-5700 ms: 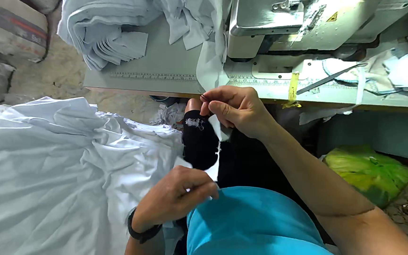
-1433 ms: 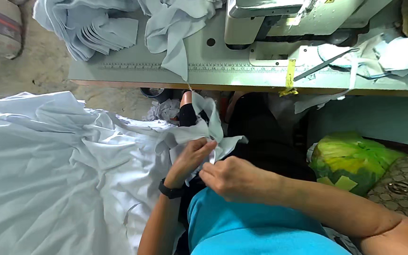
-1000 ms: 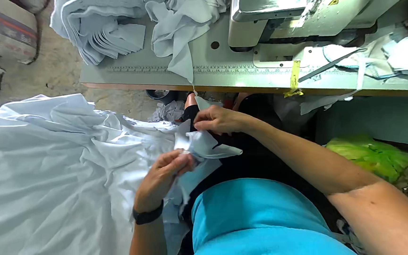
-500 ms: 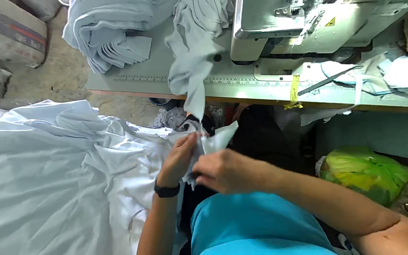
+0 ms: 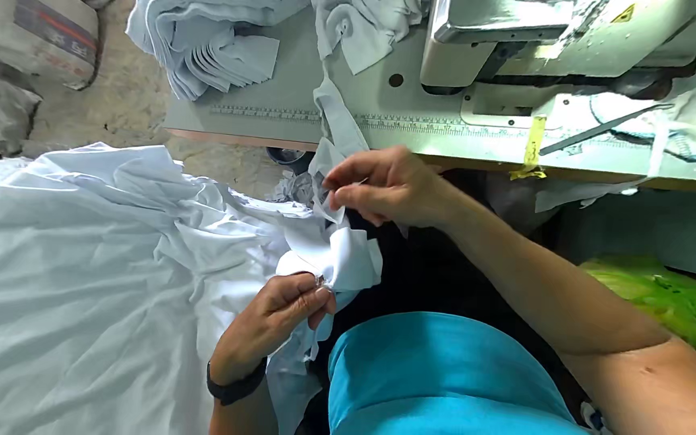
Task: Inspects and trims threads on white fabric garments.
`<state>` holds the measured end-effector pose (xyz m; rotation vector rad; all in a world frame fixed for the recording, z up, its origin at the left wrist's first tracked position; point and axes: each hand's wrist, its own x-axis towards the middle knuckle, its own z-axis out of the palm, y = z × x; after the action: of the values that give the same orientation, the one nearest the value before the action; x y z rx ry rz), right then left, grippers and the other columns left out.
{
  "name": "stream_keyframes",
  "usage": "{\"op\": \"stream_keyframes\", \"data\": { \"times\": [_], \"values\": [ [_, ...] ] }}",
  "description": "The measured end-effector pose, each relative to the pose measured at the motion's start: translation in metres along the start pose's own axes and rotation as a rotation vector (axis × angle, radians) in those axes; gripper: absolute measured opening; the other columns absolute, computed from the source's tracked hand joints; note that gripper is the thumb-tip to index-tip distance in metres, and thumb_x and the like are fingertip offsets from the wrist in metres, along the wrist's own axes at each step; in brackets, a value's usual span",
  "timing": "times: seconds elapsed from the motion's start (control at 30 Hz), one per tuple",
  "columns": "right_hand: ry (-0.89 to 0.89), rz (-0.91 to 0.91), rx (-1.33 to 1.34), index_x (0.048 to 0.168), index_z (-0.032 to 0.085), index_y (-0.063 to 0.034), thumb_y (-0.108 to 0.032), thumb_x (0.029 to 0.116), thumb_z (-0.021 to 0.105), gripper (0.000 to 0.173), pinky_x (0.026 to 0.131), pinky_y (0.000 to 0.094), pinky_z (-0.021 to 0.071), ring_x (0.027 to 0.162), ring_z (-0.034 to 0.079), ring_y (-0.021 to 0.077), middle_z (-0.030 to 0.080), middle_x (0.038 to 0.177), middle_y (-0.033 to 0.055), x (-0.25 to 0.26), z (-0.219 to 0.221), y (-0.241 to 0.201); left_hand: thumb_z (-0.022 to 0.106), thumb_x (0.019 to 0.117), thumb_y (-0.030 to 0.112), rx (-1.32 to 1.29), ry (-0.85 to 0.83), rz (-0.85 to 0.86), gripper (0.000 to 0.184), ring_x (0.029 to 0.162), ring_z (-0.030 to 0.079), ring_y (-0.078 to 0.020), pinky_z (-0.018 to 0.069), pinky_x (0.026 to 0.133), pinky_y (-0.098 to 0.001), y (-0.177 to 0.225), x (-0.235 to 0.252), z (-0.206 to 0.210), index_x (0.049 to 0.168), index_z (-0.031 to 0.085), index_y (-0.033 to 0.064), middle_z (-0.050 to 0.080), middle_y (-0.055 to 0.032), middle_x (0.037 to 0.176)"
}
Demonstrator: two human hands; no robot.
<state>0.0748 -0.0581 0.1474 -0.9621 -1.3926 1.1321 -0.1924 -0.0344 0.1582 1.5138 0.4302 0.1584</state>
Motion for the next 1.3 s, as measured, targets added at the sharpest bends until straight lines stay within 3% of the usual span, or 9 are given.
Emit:
{"op": "stream_keyframes", "data": {
  "times": [0.17, 0.27, 0.53, 0.7, 0.83, 0.97, 1.07, 1.17, 1.3],
  "values": [
    [-0.306, 0.089, -0.097, 0.104, 0.070, 0.0044, -0.008, 0.1004, 0.059, 0.017, 0.067, 0.0188, 0.0486, 0.072, 0.059, 0.0027, 0.068, 0.086, 0.0065, -0.004, 0.021, 0.037, 0.047, 0.1079, 0.021, 0.028, 0.061, -0.006, 0.028, 0.070, 0.056, 0.0074, 0.0464, 0.064, -0.0106, 0.009, -0.019, -0.007, 0.091, 0.068, 0.0133, 0.064, 0.0126, 0.079],
    [-0.396, 0.090, 0.032, 0.104, 0.069, 0.0048, -0.005, 0.1011, 0.056, 0.017, 0.059, 0.0128, 0.0457, 0.064, 0.055, -0.0030, 0.066, 0.079, 0.0012, -0.017, 0.001, 0.027, 0.048, 0.1074, 0.023, 0.011, 0.095, -0.030, 0.028, 0.067, 0.055, 0.0083, 0.0450, 0.062, -0.0094, 0.012, -0.036, -0.019, 0.091, 0.069, 0.0154, 0.065, 0.0134, 0.078],
    [-0.216, -0.218, -0.651, 0.098, 0.074, -0.0007, -0.012, 0.0947, 0.064, 0.015, 0.066, 0.0281, 0.0551, 0.072, 0.066, 0.0150, 0.069, 0.081, 0.0075, -0.052, -0.007, 0.012, 0.050, 0.1066, 0.027, -0.180, 0.044, -0.029, 0.030, 0.065, 0.055, 0.0085, 0.0450, 0.061, -0.0097, 0.011, -0.033, -0.027, 0.085, 0.069, 0.0188, 0.063, 0.0152, 0.073],
    [-0.017, -0.269, -0.643, 0.104, 0.073, 0.0002, -0.017, 0.1022, 0.057, 0.024, 0.065, 0.0276, 0.0569, 0.074, 0.068, 0.0149, 0.070, 0.085, 0.0082, -0.088, 0.029, 0.012, 0.050, 0.1040, 0.025, -0.149, 0.500, -0.131, 0.029, 0.068, 0.064, -0.0020, 0.0559, 0.067, -0.0207, -0.018, -0.013, -0.028, 0.088, 0.074, 0.0219, 0.068, 0.0081, 0.074],
    [-0.069, -0.357, -0.760, 0.105, 0.071, -0.0011, -0.016, 0.1034, 0.056, 0.021, 0.052, 0.0335, 0.0524, 0.064, 0.065, 0.0214, 0.067, 0.081, 0.0095, -0.105, 0.081, 0.014, 0.044, 0.1079, 0.026, -0.102, 0.312, -0.228, 0.032, 0.089, 0.067, -0.0058, 0.0571, 0.081, -0.0272, -0.056, 0.030, 0.007, 0.110, 0.073, 0.0123, 0.073, 0.0031, 0.100],
    [-0.425, -0.266, -0.634, 0.095, 0.068, -0.0043, -0.016, 0.0965, 0.062, 0.013, 0.048, 0.0363, 0.0512, 0.060, 0.064, 0.0223, 0.064, 0.079, 0.0094, -0.112, 0.103, 0.026, 0.047, 0.1068, 0.016, -0.414, 0.207, -0.202, 0.030, 0.106, 0.069, -0.0127, 0.0552, 0.096, -0.0332, -0.054, 0.057, 0.035, 0.102, 0.074, 0.0066, 0.075, -0.0056, 0.110],
    [-0.393, -0.196, -0.176, 0.101, 0.074, -0.0019, -0.021, 0.0931, 0.071, 0.021, 0.073, 0.0320, 0.0578, 0.079, 0.068, 0.0147, 0.071, 0.088, 0.0076, -0.084, 0.073, 0.012, 0.049, 0.1062, 0.012, -0.306, 0.199, -0.156, 0.027, 0.098, 0.069, -0.0069, 0.0555, 0.091, -0.0283, -0.044, 0.047, 0.031, 0.097, 0.073, 0.0083, 0.075, 0.0012, 0.100],
    [-0.116, -0.183, -0.136, 0.104, 0.071, 0.0054, -0.011, 0.0994, 0.058, 0.021, 0.062, 0.0187, 0.0508, 0.067, 0.059, 0.0046, 0.068, 0.082, 0.0079, -0.033, 0.039, 0.004, 0.050, 0.1071, 0.016, -0.163, 0.085, -0.076, 0.022, 0.093, 0.068, -0.0028, 0.0557, 0.090, -0.0257, -0.033, 0.032, 0.029, 0.102, 0.071, 0.0110, 0.073, 0.0072, 0.097],
    [-0.149, 0.054, -0.340, 0.105, 0.071, 0.0046, -0.010, 0.1011, 0.057, 0.021, 0.071, 0.0285, 0.0506, 0.074, 0.062, 0.0114, 0.069, 0.086, 0.0110, -0.001, 0.002, 0.036, 0.046, 0.1087, 0.025, -0.052, 0.144, 0.019, 0.030, 0.078, 0.065, -0.0007, 0.0562, 0.077, -0.0219, -0.010, 0.008, 0.004, 0.096, 0.071, 0.0143, 0.069, 0.0090, 0.084]
  ]
}}
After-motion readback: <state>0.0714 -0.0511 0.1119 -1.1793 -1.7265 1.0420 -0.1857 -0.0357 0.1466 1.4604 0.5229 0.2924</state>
